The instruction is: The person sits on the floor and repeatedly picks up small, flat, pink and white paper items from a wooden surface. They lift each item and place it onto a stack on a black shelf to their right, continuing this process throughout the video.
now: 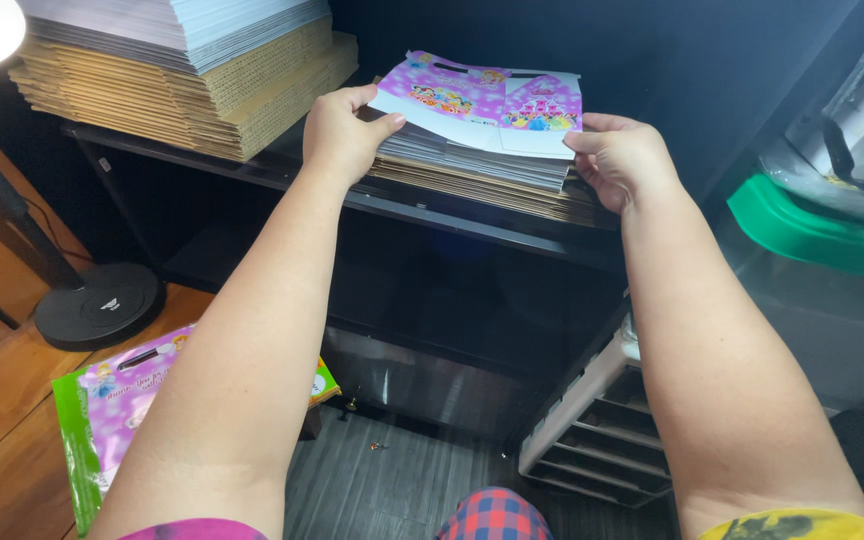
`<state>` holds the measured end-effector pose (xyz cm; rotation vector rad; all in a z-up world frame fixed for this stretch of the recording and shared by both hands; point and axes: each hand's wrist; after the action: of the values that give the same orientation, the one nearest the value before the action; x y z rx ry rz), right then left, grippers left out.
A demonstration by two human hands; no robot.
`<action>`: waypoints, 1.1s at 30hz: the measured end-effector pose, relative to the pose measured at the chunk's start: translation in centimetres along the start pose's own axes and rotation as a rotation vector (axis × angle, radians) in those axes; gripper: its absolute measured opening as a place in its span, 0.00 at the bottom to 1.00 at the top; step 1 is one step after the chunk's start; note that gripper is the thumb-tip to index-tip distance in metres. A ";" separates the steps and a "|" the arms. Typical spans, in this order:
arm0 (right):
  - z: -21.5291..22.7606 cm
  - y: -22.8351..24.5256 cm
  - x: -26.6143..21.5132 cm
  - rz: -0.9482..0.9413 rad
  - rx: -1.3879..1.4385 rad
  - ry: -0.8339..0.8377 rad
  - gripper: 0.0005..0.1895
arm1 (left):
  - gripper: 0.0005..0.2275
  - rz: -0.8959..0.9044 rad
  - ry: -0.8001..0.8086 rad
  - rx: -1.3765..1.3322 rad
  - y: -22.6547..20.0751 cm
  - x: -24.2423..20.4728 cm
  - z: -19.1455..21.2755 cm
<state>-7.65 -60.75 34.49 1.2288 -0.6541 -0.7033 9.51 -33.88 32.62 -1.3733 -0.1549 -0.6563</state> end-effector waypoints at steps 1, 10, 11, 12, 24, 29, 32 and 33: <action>-0.1 -0.1 -0.1 -0.001 0.000 0.000 0.24 | 0.25 0.000 0.000 0.000 0.1 0.0 0.0; -0.3 -0.8 -0.2 0.017 -0.039 0.038 0.18 | 0.27 0.043 0.023 0.044 1.9 0.9 -0.5; -0.2 -1.1 0.3 0.000 -0.038 0.020 0.18 | 0.27 0.047 0.026 0.048 2.0 1.0 -0.6; -0.2 -1.4 0.7 -0.017 -0.038 0.002 0.19 | 0.27 0.052 0.029 0.051 2.2 1.1 -0.7; -0.4 -1.5 -0.1 -0.034 -0.063 -0.009 0.17 | 0.28 0.107 0.025 0.062 2.3 1.1 -0.7; -0.4 -1.8 -0.3 -0.032 -0.103 -0.017 0.19 | 0.27 0.139 0.023 0.038 1.6 0.1 -0.6; -0.5 -1.9 -0.3 -0.039 -0.118 -0.031 0.19 | 0.27 0.137 0.022 0.019 1.6 -0.1 -0.5; -0.5 -1.9 -0.4 -0.049 -0.118 -0.046 0.18 | 0.27 0.136 0.020 0.016 1.7 -0.1 -0.5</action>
<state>-7.72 -60.50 32.51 1.1257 -0.6130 -0.8022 10.16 -34.22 31.04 -1.3489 -0.0498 -0.5541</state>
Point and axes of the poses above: each hand's wrist, its own x-axis towards the middle knuckle, its own z-axis out of the back of the hand, y = z × x, and after that the axes turned 12 degrees about -x, right-handed
